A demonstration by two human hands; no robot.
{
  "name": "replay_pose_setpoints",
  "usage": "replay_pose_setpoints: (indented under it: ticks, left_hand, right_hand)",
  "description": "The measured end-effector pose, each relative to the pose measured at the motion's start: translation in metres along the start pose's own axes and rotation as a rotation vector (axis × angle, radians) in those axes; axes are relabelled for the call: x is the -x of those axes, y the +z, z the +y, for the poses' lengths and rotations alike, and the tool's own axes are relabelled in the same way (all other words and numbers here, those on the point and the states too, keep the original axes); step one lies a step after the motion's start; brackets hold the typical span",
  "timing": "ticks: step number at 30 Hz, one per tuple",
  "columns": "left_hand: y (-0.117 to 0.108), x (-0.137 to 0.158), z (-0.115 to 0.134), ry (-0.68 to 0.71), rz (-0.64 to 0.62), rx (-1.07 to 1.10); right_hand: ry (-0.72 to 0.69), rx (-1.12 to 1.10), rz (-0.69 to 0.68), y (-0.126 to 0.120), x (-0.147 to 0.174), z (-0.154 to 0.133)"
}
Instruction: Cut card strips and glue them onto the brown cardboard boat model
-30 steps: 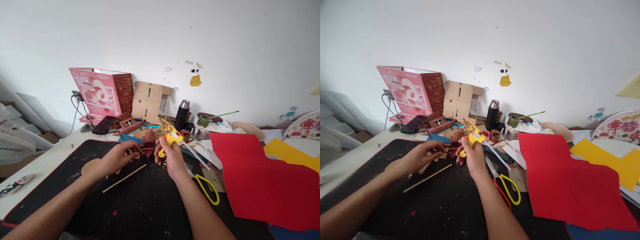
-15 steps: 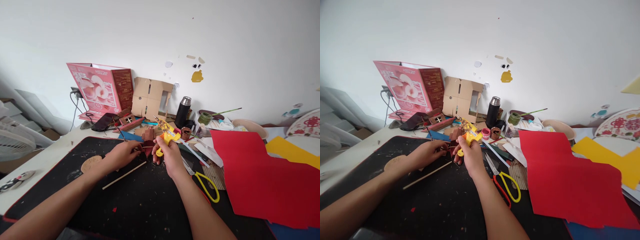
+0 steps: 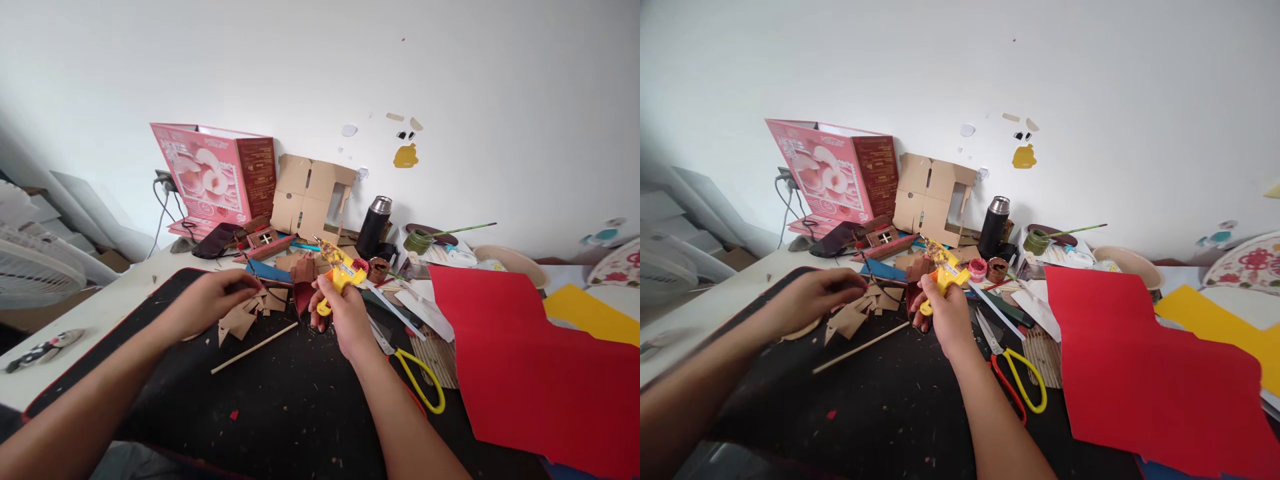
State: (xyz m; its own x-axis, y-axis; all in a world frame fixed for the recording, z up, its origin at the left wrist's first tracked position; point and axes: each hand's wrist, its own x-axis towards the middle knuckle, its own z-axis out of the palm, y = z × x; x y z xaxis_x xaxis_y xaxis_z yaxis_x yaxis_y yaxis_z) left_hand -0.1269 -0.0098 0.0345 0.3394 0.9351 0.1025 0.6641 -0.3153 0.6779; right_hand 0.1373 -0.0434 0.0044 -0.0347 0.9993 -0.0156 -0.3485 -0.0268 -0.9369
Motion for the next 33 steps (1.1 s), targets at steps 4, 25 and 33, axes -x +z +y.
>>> replay_pose_setpoints:
  ticks: [4, 25, 33]
  left_hand:
    - [-0.045, 0.011, -0.022, -0.220, 0.169, -0.080]
    - [0.015, -0.034, 0.007, -0.084, -0.001, 0.666]
    - [0.055, -0.055, 0.030, -0.160, -0.211, 1.150]
  right_hand:
    - [-0.001, 0.023, -0.008, 0.000, 0.001, 0.002]
    - [-0.022, 0.164, -0.061, 0.004, 0.006, 0.001]
    - [-0.083, 0.056, 0.066, -0.005, -0.001, 0.004]
